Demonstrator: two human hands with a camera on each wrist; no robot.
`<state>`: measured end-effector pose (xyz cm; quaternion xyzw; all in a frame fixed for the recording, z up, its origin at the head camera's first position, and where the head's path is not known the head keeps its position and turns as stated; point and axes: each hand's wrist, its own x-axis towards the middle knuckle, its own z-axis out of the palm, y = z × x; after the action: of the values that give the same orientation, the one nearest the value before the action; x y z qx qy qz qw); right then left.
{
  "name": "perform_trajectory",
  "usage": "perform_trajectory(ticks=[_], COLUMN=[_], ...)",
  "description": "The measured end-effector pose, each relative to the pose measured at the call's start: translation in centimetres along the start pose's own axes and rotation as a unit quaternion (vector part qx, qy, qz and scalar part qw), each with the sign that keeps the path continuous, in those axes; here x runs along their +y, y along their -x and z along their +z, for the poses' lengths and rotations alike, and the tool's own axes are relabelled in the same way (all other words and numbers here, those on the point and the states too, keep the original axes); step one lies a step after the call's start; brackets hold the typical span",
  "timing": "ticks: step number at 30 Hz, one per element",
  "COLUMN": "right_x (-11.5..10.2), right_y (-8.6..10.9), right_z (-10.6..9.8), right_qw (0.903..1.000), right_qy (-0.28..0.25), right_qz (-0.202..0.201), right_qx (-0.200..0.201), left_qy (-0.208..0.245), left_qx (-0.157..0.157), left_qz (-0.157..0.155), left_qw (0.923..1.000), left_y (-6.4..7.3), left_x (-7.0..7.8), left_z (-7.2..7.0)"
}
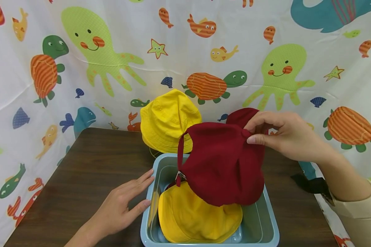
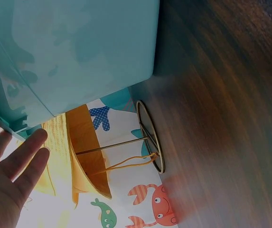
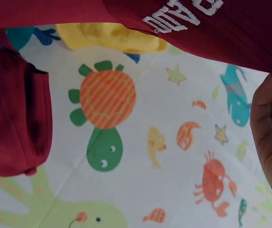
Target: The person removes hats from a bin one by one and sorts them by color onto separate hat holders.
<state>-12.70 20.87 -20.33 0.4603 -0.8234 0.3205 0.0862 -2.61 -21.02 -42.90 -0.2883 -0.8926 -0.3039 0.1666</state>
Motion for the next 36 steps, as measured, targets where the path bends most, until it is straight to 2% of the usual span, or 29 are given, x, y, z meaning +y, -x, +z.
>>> perform_trajectory(ticks=[7,14,20,25,36], right_x=[0.0,0.6,1.9,3.0,5.0], right_y=[-0.2,0.1,0.2,0.2,0.3], right_z=[-1.2,-2.1,-2.8,-3.5,-4.9], right_qw=[0.9999,0.9979,0.9937,0.9883,0.9766], right_qy=[0.002,0.037,0.064,0.078,0.070], right_qz=[0.004,0.039,0.060,0.092,0.162], right_qx=[0.014,0.037,0.070,0.093,0.123], left_qy=[0.001,0.015,0.016,0.018,0.016], left_qx=[-0.014,0.003,0.005,0.005,0.005], left_qz=[-0.007,0.021,0.024,0.024,0.026], left_qw=[0.9999,0.9997,0.9996,0.9995,0.9995], left_y=[0.2,0.4,0.3,0.3,0.2], left_x=[-0.1,-0.1,-0.2,-0.3,-0.3], left_z=[0.0,0.4,0.4,0.4,0.1])
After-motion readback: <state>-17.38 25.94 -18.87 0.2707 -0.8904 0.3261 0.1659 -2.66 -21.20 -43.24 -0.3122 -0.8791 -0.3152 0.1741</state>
